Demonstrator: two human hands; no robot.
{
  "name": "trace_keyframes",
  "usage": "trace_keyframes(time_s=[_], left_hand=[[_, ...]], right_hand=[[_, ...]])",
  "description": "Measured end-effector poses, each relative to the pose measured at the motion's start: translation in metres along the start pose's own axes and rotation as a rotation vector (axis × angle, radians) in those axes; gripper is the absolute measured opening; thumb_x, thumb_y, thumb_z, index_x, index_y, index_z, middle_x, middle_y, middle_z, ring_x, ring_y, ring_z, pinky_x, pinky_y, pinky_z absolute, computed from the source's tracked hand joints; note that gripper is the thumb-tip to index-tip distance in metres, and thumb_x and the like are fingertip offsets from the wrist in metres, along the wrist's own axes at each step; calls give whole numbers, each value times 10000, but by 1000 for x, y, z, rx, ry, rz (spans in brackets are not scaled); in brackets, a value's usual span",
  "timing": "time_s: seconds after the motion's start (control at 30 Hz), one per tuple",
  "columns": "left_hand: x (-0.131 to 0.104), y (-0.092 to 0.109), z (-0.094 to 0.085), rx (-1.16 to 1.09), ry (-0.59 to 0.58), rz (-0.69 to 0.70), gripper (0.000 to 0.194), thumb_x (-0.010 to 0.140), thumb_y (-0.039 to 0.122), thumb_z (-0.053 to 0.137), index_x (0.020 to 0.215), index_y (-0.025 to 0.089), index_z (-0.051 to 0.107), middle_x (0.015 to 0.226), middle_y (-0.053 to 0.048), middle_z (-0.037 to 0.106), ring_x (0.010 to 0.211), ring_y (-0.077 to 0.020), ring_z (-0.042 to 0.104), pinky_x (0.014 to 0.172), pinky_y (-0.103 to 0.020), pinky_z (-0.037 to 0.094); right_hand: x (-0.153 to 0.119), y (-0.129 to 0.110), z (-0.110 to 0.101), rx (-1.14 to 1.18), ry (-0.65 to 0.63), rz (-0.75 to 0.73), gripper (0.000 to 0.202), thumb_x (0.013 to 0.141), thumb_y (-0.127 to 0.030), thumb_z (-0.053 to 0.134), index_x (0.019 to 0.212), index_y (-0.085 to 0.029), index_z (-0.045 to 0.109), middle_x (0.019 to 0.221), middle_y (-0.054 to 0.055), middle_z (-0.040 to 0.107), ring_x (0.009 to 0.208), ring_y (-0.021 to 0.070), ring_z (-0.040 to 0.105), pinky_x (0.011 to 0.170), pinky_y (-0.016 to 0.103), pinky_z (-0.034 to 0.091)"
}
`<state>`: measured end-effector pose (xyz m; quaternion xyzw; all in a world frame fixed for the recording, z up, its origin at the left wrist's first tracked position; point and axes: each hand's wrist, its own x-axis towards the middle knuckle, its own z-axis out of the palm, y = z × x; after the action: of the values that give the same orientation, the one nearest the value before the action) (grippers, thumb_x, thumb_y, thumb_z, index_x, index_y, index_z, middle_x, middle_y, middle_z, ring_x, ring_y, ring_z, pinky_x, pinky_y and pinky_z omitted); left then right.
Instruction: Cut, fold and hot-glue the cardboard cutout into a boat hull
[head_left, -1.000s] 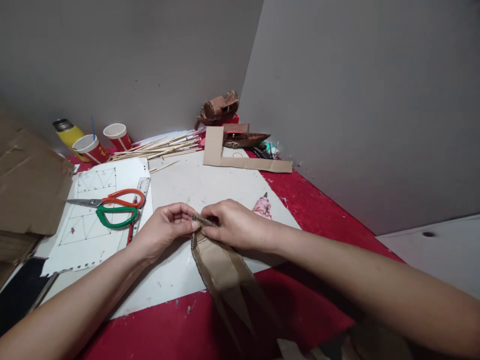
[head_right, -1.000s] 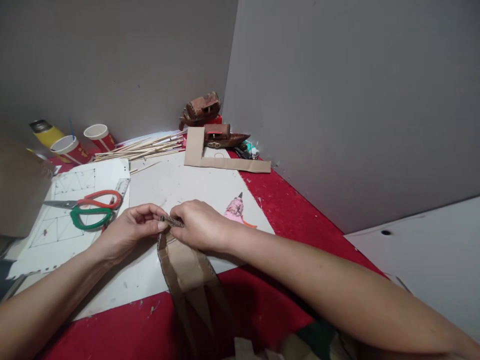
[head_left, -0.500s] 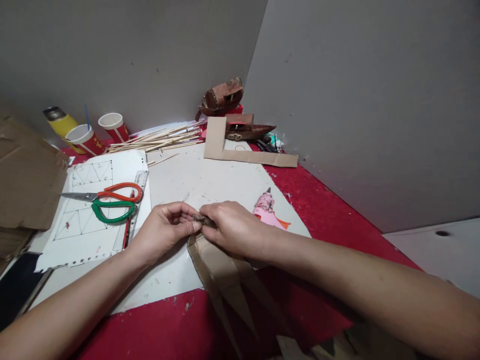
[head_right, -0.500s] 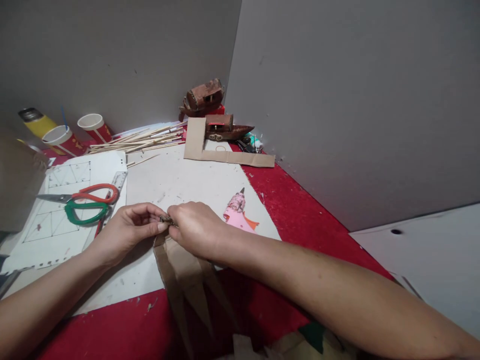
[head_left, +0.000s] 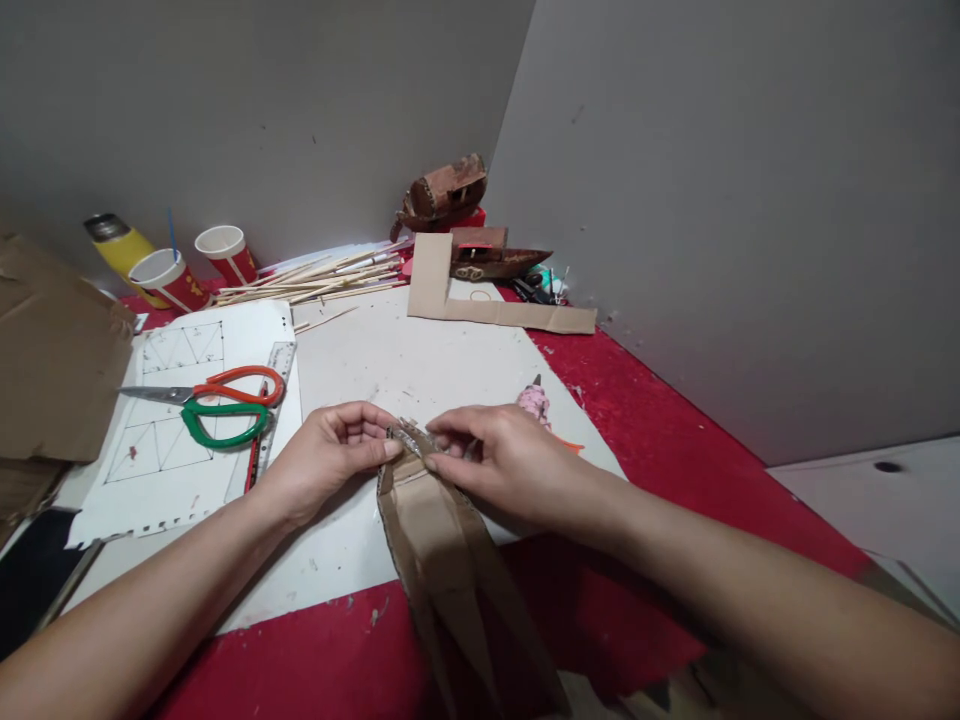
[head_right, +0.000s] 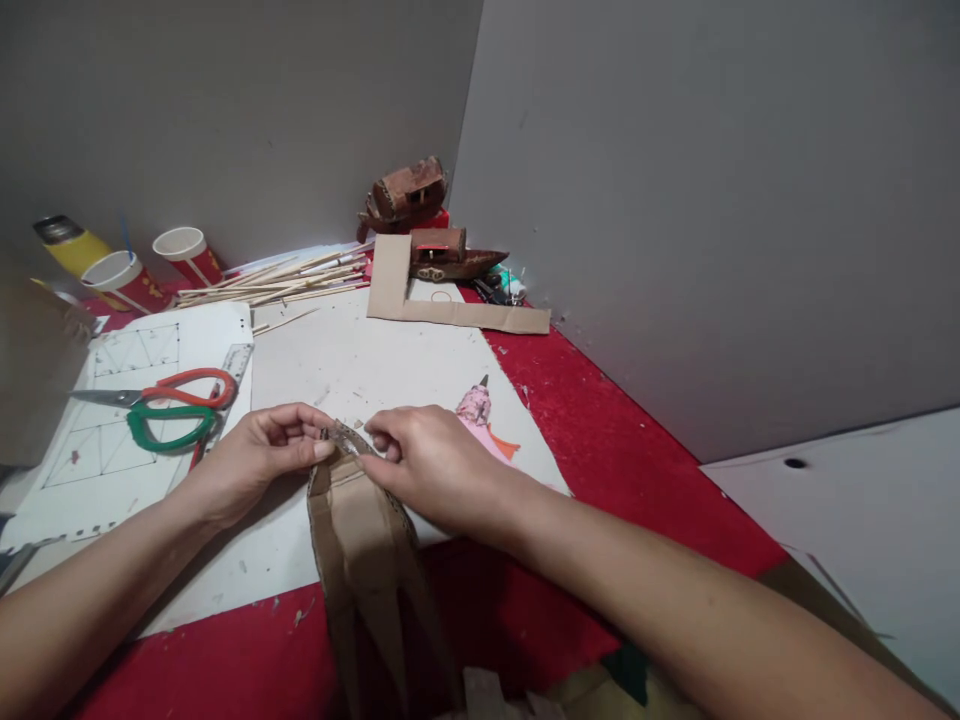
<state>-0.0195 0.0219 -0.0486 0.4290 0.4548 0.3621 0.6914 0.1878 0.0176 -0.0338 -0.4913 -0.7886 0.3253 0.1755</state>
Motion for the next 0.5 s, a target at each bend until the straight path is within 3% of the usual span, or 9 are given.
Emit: trace_keyframes(time_s=[0.2,0.5], left_hand=[[-2,-2,2,51,27,-11,346,660,204,846,927,164,630,743,5,682,662,-91,599,654,-211,437],[-8,2,9,100,103,-16,390,661,198,848,952,186,589,693,24,683,620,-103,610,619,-210,438]], right_hand=[[-5,5,15,71,30,-29,177,838,-137,541,839,-144,718,706,15,674,611,117,549,574,234,341],[-7,-2,16,-9,11,-64,191,851,-112,514,714,-147,642,705,19,625,643,122,512,612,245,326]])
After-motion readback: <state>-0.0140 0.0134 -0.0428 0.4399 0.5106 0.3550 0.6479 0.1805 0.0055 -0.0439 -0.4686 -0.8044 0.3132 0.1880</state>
